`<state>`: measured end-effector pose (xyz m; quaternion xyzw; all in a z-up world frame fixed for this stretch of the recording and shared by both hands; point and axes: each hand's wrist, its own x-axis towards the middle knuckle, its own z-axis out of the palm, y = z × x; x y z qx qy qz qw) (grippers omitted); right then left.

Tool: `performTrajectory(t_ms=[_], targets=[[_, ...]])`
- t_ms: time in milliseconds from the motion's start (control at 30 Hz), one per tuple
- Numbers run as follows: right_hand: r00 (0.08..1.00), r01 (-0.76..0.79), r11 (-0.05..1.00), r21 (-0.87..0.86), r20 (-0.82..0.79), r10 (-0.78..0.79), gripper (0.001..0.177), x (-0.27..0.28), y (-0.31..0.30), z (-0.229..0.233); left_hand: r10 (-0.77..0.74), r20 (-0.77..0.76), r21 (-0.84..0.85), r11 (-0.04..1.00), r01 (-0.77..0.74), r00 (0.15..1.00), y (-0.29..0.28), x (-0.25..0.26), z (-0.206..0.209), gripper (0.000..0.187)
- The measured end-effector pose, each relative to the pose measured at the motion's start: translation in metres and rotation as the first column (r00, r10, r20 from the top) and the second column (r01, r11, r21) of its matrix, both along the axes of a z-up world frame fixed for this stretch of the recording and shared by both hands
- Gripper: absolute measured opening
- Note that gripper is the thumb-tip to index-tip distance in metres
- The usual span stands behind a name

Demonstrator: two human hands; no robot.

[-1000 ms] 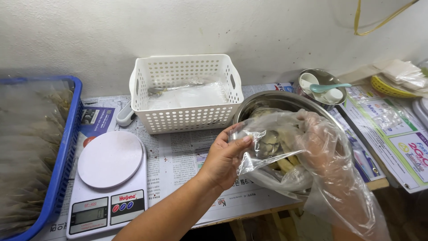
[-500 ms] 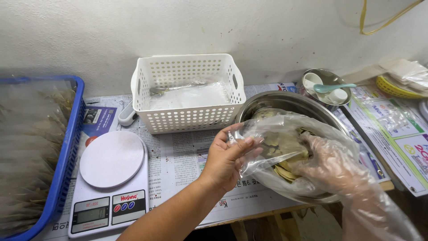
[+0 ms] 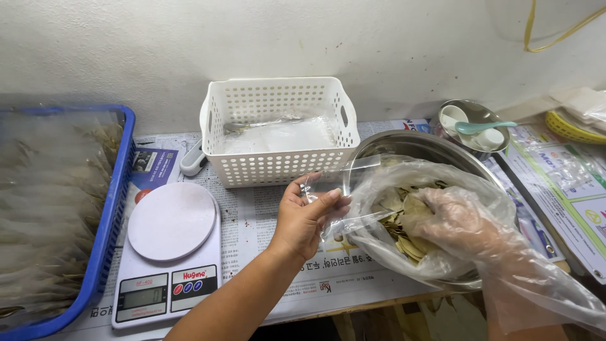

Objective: Package dried bay leaves into small plastic bags and organize them in a crate

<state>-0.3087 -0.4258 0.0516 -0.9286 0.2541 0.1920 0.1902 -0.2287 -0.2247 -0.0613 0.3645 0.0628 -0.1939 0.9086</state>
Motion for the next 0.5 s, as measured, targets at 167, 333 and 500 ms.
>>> performTrajectory(t_ms=[167, 333, 500], targets=[[0.804, 0.37, 0.794, 0.483, 0.262, -0.534, 0.017, -0.018, 0.041, 0.07, -0.029, -0.007, -0.008, 1.0, 0.029, 1.0, -0.003, -0.001, 0.002, 0.059], [0.426, -0.328, 0.78, 0.533, 0.82, -0.382, 0.014, -0.021, -0.02, 0.002, -0.054, -0.048, -0.006, 0.999, 0.053, 0.997, -0.011, -0.007, 0.019, 0.056], [0.143, -0.288, 0.766, 0.575, 0.817, -0.559, 0.017, -0.005, -0.009, -0.016, -0.067, -0.047, -0.025, 0.998, 0.066, 0.997, -0.023, -0.012, 0.021, 0.058]])
